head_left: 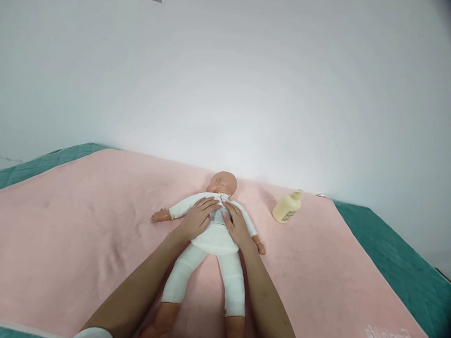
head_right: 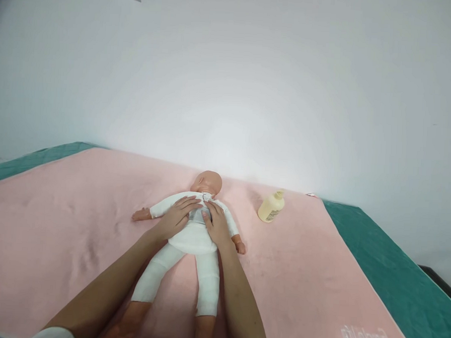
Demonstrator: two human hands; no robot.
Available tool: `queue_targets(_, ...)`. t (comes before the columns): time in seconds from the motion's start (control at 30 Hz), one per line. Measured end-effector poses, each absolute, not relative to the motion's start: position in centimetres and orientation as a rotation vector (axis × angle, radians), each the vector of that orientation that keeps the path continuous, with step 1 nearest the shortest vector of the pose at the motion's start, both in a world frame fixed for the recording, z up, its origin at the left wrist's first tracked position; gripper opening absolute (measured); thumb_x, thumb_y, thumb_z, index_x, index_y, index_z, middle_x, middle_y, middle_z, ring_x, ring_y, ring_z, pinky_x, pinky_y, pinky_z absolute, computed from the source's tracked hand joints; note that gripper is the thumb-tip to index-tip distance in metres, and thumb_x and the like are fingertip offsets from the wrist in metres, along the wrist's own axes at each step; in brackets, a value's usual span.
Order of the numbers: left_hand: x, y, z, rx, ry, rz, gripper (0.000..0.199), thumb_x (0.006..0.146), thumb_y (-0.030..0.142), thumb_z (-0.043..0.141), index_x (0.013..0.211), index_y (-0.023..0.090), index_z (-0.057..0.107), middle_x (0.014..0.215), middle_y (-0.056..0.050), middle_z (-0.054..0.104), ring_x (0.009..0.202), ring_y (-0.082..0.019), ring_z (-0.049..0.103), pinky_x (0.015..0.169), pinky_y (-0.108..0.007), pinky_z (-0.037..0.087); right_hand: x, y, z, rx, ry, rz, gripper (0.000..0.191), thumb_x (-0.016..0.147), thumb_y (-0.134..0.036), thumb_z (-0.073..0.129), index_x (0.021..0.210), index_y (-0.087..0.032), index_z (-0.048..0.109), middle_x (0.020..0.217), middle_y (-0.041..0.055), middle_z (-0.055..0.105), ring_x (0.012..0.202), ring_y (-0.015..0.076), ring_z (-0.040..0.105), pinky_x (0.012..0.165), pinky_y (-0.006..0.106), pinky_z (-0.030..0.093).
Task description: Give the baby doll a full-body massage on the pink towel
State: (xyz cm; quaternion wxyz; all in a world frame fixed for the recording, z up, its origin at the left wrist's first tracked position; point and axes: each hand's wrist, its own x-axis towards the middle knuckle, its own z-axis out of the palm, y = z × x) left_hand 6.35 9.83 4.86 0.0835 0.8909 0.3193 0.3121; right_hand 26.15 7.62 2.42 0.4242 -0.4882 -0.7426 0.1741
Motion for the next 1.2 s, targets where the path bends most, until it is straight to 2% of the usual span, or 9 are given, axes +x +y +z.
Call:
queue_targets(0.2, 6.6, 9.9, 4.9, 2.664, 0.976, 0.936, 0.051, 0.078, 0.010, 0.038, 0.123, 0.019, 0.059, 0.133, -0.008, 0.058, 0.130, -0.023, 0.046, 0.115, -0.049, 0.030, 26.1, 7.9, 2.6, -1.221, -1.865, 0.470, 0.042, 0.097, -0.046, 0.044, 0.132, -0.026, 0.057, 0.138, 0.0069, 0.056, 0.132, 0.0224, 0.046, 0.116, 0.045, 0.032)
queue_targets(0.5, 6.4, 9.4, 4.6, 2.716, 0.981, 0.917, 0.050, 0.082, 0.008, 0.038, 0.126, 0.018, 0.057, 0.139, -0.009, 0.055, 0.135, -0.024, 0.042, 0.116, -0.051, 0.029, 26.1, 7.4, 2.4, -1.193, -1.786, 0.501, 0.042, 0.097, -0.045, 0.044, 0.133, -0.028, 0.056, 0.142, 0.0052, 0.053, 0.135, 0.0213, 0.043, 0.117, 0.045, 0.031)
queue_targets(0.7, 6.6, 8.1, 5.3, 2.782, 0.925, 1.017, 0.038, 0.088, 0.009, 0.041, 0.116, 0.021, 0.063, 0.131, -0.007, 0.059, 0.130, -0.025, 0.045, 0.108, -0.046, 0.040, 26.8, 6.8, 2.6, -1.193, -1.702, 0.444, 0.040, 0.097, -0.041, 0.044, 0.131, -0.025, 0.057, 0.140, 0.0091, 0.052, 0.133, 0.0219, 0.044, 0.115, 0.045, 0.035)
queue_targets(0.8, 6.7, 6.7, 5.9, 2.826, 0.861, 1.057, 0.032, 0.090, 0.010, 0.041, 0.111, 0.019, 0.064, 0.118, -0.008, 0.064, 0.112, -0.024, 0.055, 0.095, -0.043, 0.047, 27.1, 5.6, 3.7, -1.169, -1.733, 0.367, 0.033, 0.095, -0.038, 0.049, 0.123, -0.026, 0.062, 0.137, 0.0088, 0.052, 0.131, 0.0232, 0.044, 0.112, 0.045, 0.038)
queue_targets(0.87, 6.6, 5.3, 5.9, 2.832, 0.810, 1.104, 0.028, 0.090, 0.009, 0.041, 0.105, 0.018, 0.064, 0.105, -0.008, 0.065, 0.096, -0.021, 0.057, 0.085, -0.038, 0.049, 27.1, 4.4, 4.5, -1.128, -1.771, 0.320, 0.028, 0.095, -0.035, 0.049, 0.117, -0.026, 0.065, 0.130, 0.0088, 0.056, 0.125, 0.0234, 0.048, 0.107, 0.044, 0.041)
queue_targets(0.97, 6.4, 3.0, 5.5, 2.796, 0.725, 1.194, 0.025, 0.088, 0.006, 0.041, 0.096, 0.017, 0.062, 0.090, -0.006, 0.063, 0.082, -0.018, 0.054, 0.074, -0.032, 0.048, 27.0, 2.3, 5.2, -1.036, -1.841, 0.299, 0.022, 0.096, -0.029, 0.048, 0.101, -0.023, 0.068, 0.105, 0.0074, 0.064, 0.102, 0.0215, 0.056, 0.090, 0.039, 0.048)
queue_targets(1.07, 6.1, 1.4, 5.0, 2.745, 0.719, 1.207, 0.023, 0.087, 0.004, 0.043, 0.094, 0.017, 0.060, 0.085, -0.005, 0.061, 0.079, -0.017, 0.051, 0.071, -0.029, 0.046, 26.7, 0.4, 4.7, -0.934, -1.866, 0.306, 0.024, 0.096, -0.025, 0.047, 0.082, -0.022, 0.066, 0.082, 0.0038, 0.062, 0.080, 0.0179, 0.057, 0.075, 0.034, 0.047)
queue_targets(1.2, 5.9, 1.0, 4.6, 2.712, 0.768, 1.120, 0.022, 0.088, 0.004, 0.044, 0.094, 0.018, 0.060, 0.086, -0.004, 0.061, 0.080, -0.017, 0.051, 0.071, -0.029, 0.045, 26.0, -0.9, 3.2, -0.884, -1.825, 0.301, 0.030, 0.095, -0.021, 0.046, 0.069, -0.021, 0.061, 0.070, 0.0022, 0.059, 0.069, 0.0160, 0.054, 0.067, 0.031, 0.043)
